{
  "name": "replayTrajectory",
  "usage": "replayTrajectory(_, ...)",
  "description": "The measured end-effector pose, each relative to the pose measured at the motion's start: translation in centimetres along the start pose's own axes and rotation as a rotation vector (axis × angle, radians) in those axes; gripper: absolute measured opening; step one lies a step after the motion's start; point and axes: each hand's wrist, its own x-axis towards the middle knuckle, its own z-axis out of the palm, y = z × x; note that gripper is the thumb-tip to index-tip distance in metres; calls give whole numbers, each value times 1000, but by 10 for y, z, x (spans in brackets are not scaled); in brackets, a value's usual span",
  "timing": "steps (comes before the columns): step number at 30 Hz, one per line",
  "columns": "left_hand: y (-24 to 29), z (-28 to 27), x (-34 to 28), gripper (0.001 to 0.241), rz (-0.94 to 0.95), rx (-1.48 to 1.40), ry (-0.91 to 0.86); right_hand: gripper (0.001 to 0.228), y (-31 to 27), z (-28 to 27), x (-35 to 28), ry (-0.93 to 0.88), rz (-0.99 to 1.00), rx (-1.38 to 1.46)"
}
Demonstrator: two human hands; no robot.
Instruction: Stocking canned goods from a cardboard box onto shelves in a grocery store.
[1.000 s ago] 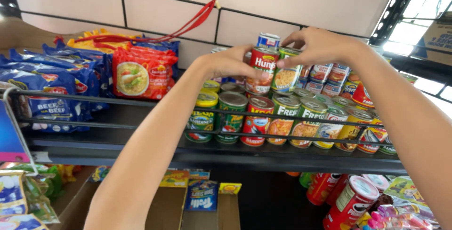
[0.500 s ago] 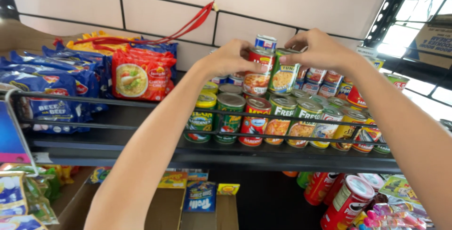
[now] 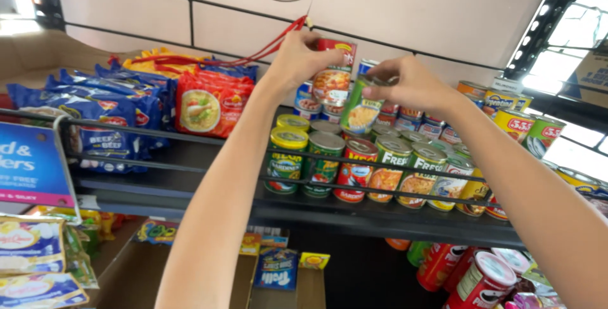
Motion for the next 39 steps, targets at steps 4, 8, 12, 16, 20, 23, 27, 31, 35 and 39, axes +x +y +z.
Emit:
replayTrajectory(4,-9,0,1,47,47,167,-49,55,2,-1,9,-46,-87,-96)
replayTrajectory(8,-7,-1,-2,55,-89,172,-211,58,2,-5,10,-89,-48,-196)
replayTrajectory(12,0,-3,-7,66,-283,135,-292,58,3,-7,9,-108,-74,-206)
replayTrajectory(16,3,-5,-8,69,-310,172,-306,57,-14,-7,3,-110,56,-85)
replayTrajectory(20,14,-3,-12,74,-349,134,-376,55,-15,-10,6,-159,84,-96)
replayTrajectory(23,7,-5,-11,77,-273,230,-389,56,-10,-10,10,-178,70,-69)
replayTrajectory(27,6,-5,-9,80,-260,292,-370,55,-12,-12,11,-226,99,15)
replayTrajectory(31,3,-4,-9,82,-266,247,-374,55,-16,-11,9,-213,95,-55)
replayTrajectory(35,3,-3,-9,88,-283,294,-366,57,-16,-10,5,-167,54,-101)
replayTrajectory(39,2,0,-10,103,-349,261,-391,62,-17,-10,1,-174,77,-26)
